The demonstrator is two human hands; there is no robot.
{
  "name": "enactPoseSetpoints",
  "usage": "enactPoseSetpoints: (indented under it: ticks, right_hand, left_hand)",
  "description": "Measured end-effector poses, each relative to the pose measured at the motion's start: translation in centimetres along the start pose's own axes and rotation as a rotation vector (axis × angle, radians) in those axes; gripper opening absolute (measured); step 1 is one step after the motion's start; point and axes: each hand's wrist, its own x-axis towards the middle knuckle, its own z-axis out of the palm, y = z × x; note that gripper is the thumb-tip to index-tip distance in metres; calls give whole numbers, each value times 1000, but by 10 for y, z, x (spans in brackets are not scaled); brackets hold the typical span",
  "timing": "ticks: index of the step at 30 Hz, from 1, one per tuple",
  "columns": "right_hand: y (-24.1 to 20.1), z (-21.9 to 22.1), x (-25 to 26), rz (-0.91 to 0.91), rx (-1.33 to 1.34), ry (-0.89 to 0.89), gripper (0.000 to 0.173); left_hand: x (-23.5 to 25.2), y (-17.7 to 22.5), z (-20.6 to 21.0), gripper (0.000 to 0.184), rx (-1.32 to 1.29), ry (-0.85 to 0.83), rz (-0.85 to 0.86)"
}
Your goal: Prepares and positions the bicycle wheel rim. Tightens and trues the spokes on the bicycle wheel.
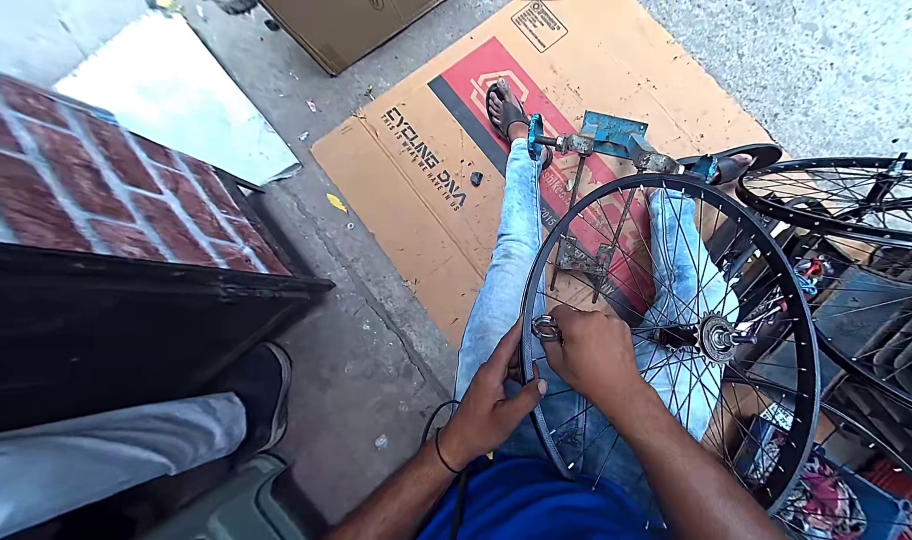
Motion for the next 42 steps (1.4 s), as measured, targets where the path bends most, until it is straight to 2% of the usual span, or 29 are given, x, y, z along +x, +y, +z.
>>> enactPoseSetpoints:
  ticks: [1, 3, 5, 8, 11, 13, 14, 15, 17, 20, 23, 25, 26, 28, 31, 32, 33, 35, 36, 37, 38, 39, 42]
  right_hand:
    - [1, -6, 0, 15, 95, -78, 14]
    - [9, -16, -3, 35, 316, -186, 32]
    - [18, -22, -7, 13, 487, -246, 39]
    - [26, -18, -9, -17, 610, -180, 21]
    - [18, -18, -4, 93, 675, -95, 9]
    - [11, -19, 1, 196, 617, -108, 39]
    - [7, -16, 2, 201, 507, -83, 50]
    - [3, -8, 1, 163, 376, -2, 44]
    - [0, 8, -3, 78, 107, 150, 12]
    - [-1, 8, -1, 39, -45, 101, 23]
    - [6, -12, 1, 50, 216, -149, 20]
    - [17, -19, -2, 38, 413, -243, 36]
    - [21, -19, -5, 24, 476, -230, 35]
    - [27, -19, -9, -6, 580, -181, 21]
    - [28, -12, -6, -35, 666, -42, 13]
    - [27, -7, -7, -39, 656, -5, 11]
    - [26, -2, -7, -30, 620, 29, 19]
    - [20, 5, -5, 3, 441, 71, 48]
    - [16, 9, -5, -4, 325, 96, 51]
    - [13, 14, -5, -27, 207, 154, 39]
    - [10, 19, -5, -43, 88, 199, 20]
    - [7, 19, -4, -40, -1, 184, 13]
    - [2, 6, 0, 17, -2, -7, 16]
  left_hand:
    - [-2, -1, 0, 81, -11, -2, -1]
    - [-4, -4, 0, 81, -37, -5, -6]
    - [-5, -6, 1, 81, -48, 4, -13]
    - [-4, -3, 3, 80, -35, 1, -5]
    - [-3, -1, 3, 79, -12, 11, -9]
    - [-4, -2, 1, 80, -6, 6, -13]
    - [-4, -1, 1, 80, -3, 5, -12]
    - [-4, 0, 2, 80, -2, 4, -9]
    - [-3, 2, 3, 80, -7, -4, -4]
    - [-2, 1, 2, 80, -2, -8, -8]
    - [-4, -1, 0, 80, -18, 2, -39]
    - [-4, -3, 0, 80, -33, -1, -33]
    - [-3, -3, 1, 80, -35, -7, -24]
    - [-3, 1, 3, 80, -23, -16, -24]
    - [-3, 0, 3, 79, 3, 9, -25]
    - [-4, -1, 3, 79, 10, 9, -28]
    - [-4, -2, 2, 79, 16, 4, -28]
    - [-3, -1, 1, 79, 23, 1, -26]
    - [-4, -1, 0, 79, 25, 2, -26]
    - [-4, 0, 1, 79, 24, 1, -27]
    - [-3, 1, 1, 80, 27, -2, -31]
    - [-2, 1, 1, 80, 30, -5, -32]
    - [-3, -1, 1, 80, 19, -1, -41]
